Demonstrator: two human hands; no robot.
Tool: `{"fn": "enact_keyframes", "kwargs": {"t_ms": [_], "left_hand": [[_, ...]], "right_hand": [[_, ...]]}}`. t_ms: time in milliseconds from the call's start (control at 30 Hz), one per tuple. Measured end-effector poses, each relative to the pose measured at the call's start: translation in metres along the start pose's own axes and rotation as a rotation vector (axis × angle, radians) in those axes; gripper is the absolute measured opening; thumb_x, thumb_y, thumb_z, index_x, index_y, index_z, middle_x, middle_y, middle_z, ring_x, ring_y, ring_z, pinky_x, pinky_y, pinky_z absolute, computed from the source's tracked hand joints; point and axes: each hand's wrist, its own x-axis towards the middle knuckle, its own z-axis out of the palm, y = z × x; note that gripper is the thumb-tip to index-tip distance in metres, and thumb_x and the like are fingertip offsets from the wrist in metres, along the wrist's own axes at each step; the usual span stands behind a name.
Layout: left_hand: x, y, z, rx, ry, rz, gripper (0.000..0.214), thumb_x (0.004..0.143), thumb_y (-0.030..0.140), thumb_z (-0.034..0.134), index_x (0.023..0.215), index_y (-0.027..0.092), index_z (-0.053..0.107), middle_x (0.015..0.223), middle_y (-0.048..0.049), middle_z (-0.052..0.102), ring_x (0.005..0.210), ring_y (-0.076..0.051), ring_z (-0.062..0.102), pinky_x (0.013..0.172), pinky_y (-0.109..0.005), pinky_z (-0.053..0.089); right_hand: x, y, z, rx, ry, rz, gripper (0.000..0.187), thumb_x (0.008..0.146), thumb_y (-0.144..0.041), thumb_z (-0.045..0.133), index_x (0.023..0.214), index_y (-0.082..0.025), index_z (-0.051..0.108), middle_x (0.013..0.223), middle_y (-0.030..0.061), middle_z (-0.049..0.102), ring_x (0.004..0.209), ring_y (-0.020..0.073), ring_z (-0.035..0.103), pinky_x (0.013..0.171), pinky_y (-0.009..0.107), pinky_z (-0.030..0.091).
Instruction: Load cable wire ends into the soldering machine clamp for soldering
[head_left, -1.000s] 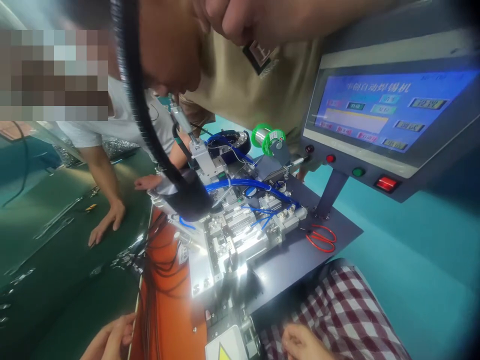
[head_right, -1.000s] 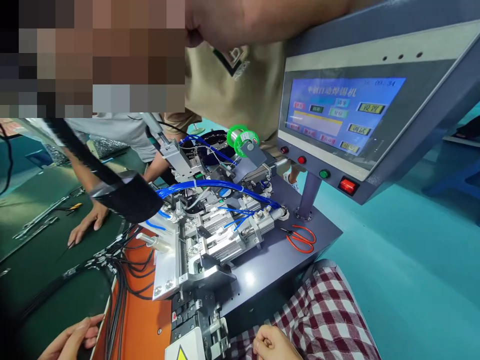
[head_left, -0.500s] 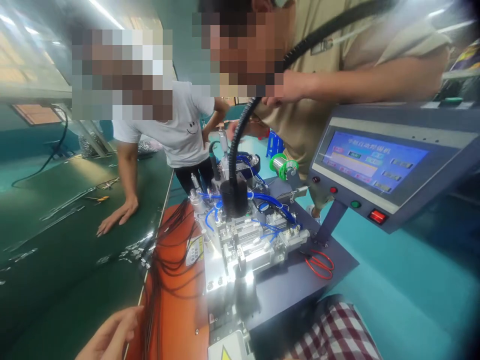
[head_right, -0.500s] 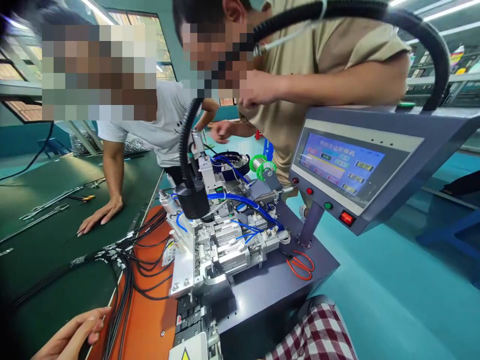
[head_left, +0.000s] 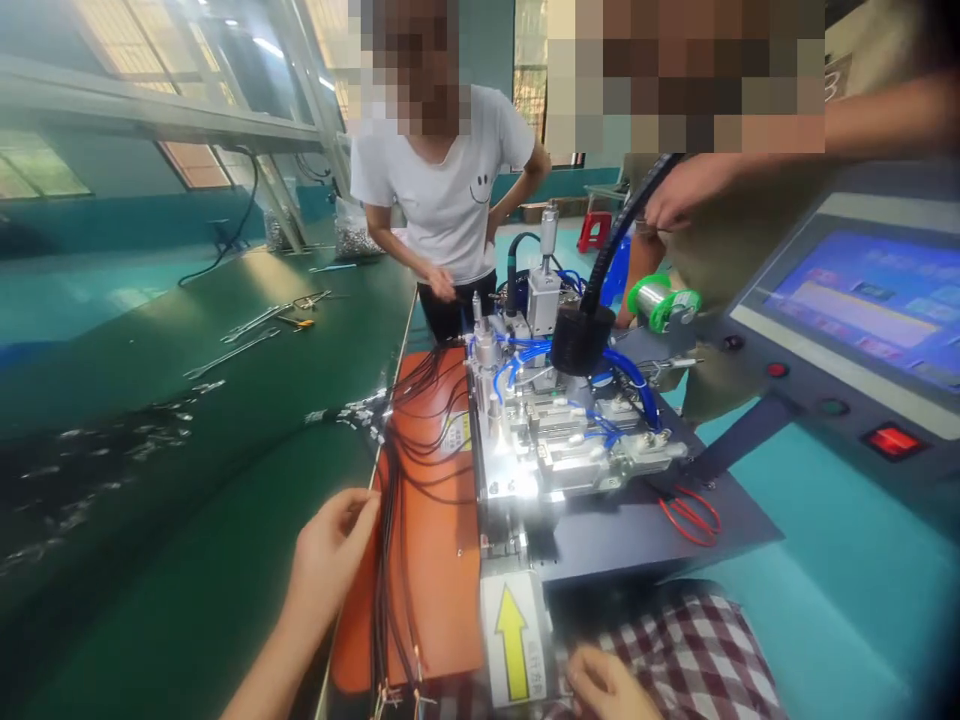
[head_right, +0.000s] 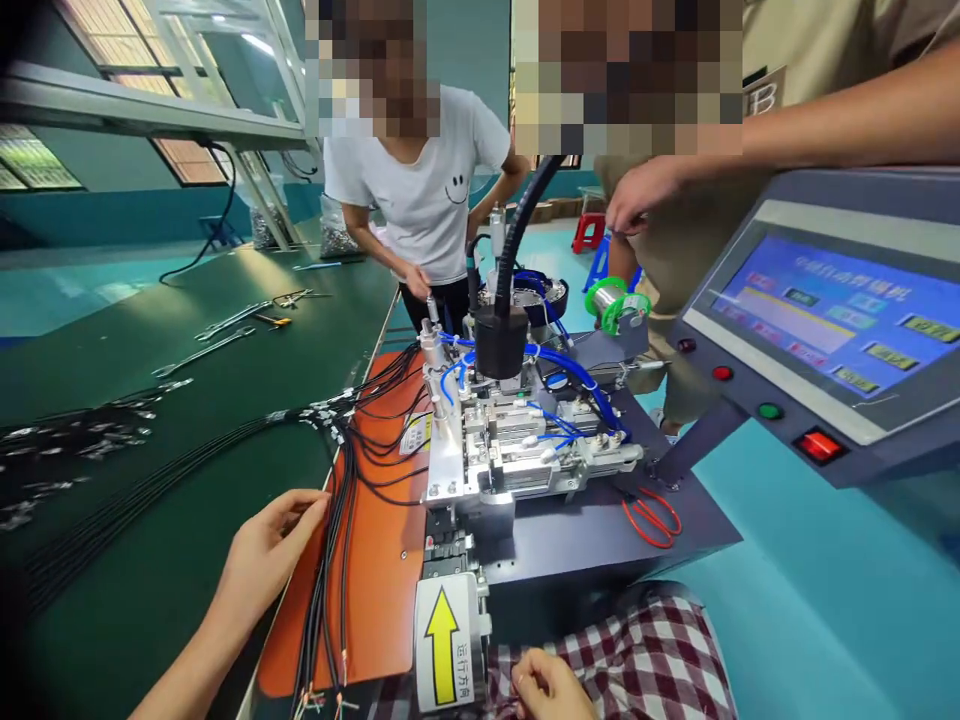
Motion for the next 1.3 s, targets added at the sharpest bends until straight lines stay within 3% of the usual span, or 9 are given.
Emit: {"fn": "enact_keyframes", "kwargs": {"t_ms": [133, 233, 367, 833, 933, 1033, 1100, 1233, 1300], "left_hand": [[-0.014, 0.008, 0.009, 0.144, 0.017, 0.018, 0.055, 0.064, 0.062, 0.067, 0.096, 0.018, 0.065, 0.086, -0.0083, 0.064, 0.08, -0.031, 0.062, 0.076, -0.044, 0.051], [-0.02, 0.011, 0.015, 0.168, 0.003, 0.052, 0.046, 0.071, 0.046, 0.059, 0.108, 0.018, 0.062, 0.092, -0.0085, 0.063, 0.081, -0.029, 0.063, 0.076, -0.043, 0.05], [-0.018, 0.007, 0.019, 0.123, -0.037, 0.075, 0.047, 0.071, 0.033, 0.052, 0.117, 0.02, 0.055, 0.079, 0.0001, 0.057, 0.062, -0.02, 0.057, 0.066, -0.035, 0.046], [-0.032, 0.024, 0.03, -0.152, -0.125, 0.04, 0.033, 0.069, 0.038, 0.057, 0.097, 0.021, 0.06, 0.063, 0.0074, 0.044, 0.052, -0.012, 0.047, 0.055, -0.026, 0.04], [-0.031, 0.024, 0.024, -0.187, -0.13, 0.008, 0.034, 0.066, 0.037, 0.061, 0.096, 0.021, 0.061, 0.066, 0.0069, 0.048, 0.05, -0.01, 0.046, 0.054, -0.026, 0.038], [-0.032, 0.022, 0.017, -0.262, -0.143, -0.048, 0.04, 0.065, 0.039, 0.063, 0.101, 0.021, 0.058, 0.077, 0.0052, 0.051, 0.053, -0.011, 0.054, 0.055, -0.027, 0.044], [-0.034, 0.022, 0.012, -0.323, -0.162, -0.093, 0.045, 0.066, 0.041, 0.064, 0.105, 0.021, 0.054, 0.084, 0.005, 0.049, 0.056, -0.013, 0.062, 0.057, -0.029, 0.05], [-0.036, 0.03, 0.002, -0.427, -0.213, -0.167, 0.051, 0.068, 0.046, 0.067, 0.108, 0.021, 0.05, 0.089, 0.0049, 0.049, 0.049, -0.013, 0.064, 0.047, -0.029, 0.05], [-0.037, 0.035, -0.003, -0.467, -0.214, -0.183, 0.052, 0.068, 0.047, 0.068, 0.108, 0.02, 0.05, 0.088, 0.0051, 0.049, 0.046, -0.011, 0.06, 0.042, -0.025, 0.045]], "right_hand": [[0.005, 0.007, 0.0, 0.023, -0.028, 0.017, 0.065, 0.067, -0.086, 0.053, 0.07, -0.022, 0.042, 0.06, -0.0041, 0.049, 0.05, 0.0095, 0.042, 0.054, 0.025, 0.034], [0.007, 0.008, 0.0, 0.022, -0.028, 0.026, 0.069, 0.063, -0.09, 0.052, 0.069, -0.022, 0.041, 0.059, -0.0045, 0.048, 0.048, 0.009, 0.041, 0.051, 0.025, 0.032], [0.003, 0.003, -0.001, 0.031, -0.03, -0.004, 0.064, 0.069, -0.085, 0.053, 0.069, -0.022, 0.041, 0.06, -0.0042, 0.051, 0.048, 0.0084, 0.042, 0.052, 0.024, 0.032], [0.0, -0.007, -0.009, 0.056, 0.018, -0.043, 0.066, 0.067, -0.086, 0.055, 0.068, -0.021, 0.042, 0.059, -0.0038, 0.049, 0.049, 0.0087, 0.041, 0.051, 0.024, 0.033], [-0.016, -0.042, -0.026, 0.03, 0.163, -0.148, 0.064, 0.074, -0.085, 0.05, 0.071, -0.021, 0.047, 0.063, -0.0011, 0.053, 0.052, 0.0112, 0.045, 0.052, 0.025, 0.037], [-0.047, -0.102, -0.037, -0.101, 0.366, -0.262, 0.052, 0.087, -0.071, 0.049, 0.079, -0.02, 0.055, 0.072, 0.0022, 0.059, 0.06, 0.0143, 0.051, 0.056, 0.026, 0.042], [-0.065, -0.144, -0.031, -0.25, 0.451, -0.43, 0.041, 0.095, -0.057, 0.046, 0.081, -0.021, 0.059, 0.073, 0.003, 0.061, 0.064, 0.0156, 0.054, 0.06, 0.026, 0.044], [-0.074, -0.206, 0.019, -0.693, 0.222, -0.893, 0.03, 0.102, -0.033, 0.04, 0.089, -0.02, 0.064, 0.077, 0.0032, 0.064, 0.068, 0.0155, 0.057, 0.067, 0.028, 0.046], [-0.064, -0.22, 0.05, -1.025, 0.133, -0.93, 0.034, 0.102, -0.04, 0.044, 0.086, -0.017, 0.065, 0.08, 0.0062, 0.063, 0.076, 0.0202, 0.059, 0.072, 0.033, 0.048]]}}
